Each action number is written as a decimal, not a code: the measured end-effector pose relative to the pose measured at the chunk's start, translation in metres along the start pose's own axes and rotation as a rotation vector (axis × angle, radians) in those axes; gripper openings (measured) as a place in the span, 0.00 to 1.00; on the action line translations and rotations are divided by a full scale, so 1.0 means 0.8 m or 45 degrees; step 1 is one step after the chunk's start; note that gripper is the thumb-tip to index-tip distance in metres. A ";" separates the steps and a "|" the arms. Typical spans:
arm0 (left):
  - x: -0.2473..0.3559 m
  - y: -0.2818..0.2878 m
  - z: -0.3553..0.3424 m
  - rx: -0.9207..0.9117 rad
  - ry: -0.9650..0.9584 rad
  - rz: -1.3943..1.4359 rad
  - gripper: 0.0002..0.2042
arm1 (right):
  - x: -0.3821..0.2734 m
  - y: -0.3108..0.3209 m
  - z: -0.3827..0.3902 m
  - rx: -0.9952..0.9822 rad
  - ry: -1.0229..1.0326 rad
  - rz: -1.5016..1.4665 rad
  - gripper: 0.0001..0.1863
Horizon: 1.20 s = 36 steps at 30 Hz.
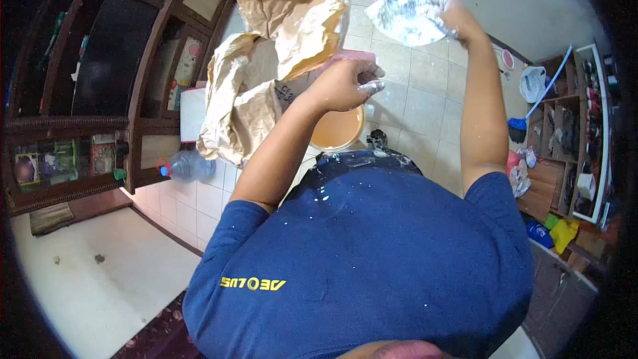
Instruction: The person applies skimming compound to an interior wall using a putty knife, scooping the compound from a plastic container.
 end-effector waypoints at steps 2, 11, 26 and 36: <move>-0.037 -0.017 -0.033 0.027 0.133 -0.340 0.20 | 0.038 -0.007 -0.005 -0.012 -0.016 0.106 0.18; -0.169 -0.065 -0.135 -0.077 0.473 -0.966 0.22 | 0.175 -0.066 -0.022 -0.142 -0.031 0.036 0.18; -0.214 -0.063 -0.163 -0.267 0.534 -0.994 0.13 | 0.237 -0.090 -0.019 -0.030 -0.018 0.211 0.18; -0.208 -0.013 -0.142 0.185 0.730 -0.981 0.12 | 0.222 -0.111 -0.024 -0.032 -0.035 0.338 0.19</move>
Point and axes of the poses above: each hand's wrist, its own z-axis away from the middle knuckle, its own y-axis out of the back of the hand, x = y × z, the point moved 8 cm from there along -z, towards the middle knuckle, and after that the axes turned 5 degrees about x, right-handed, at the moved point
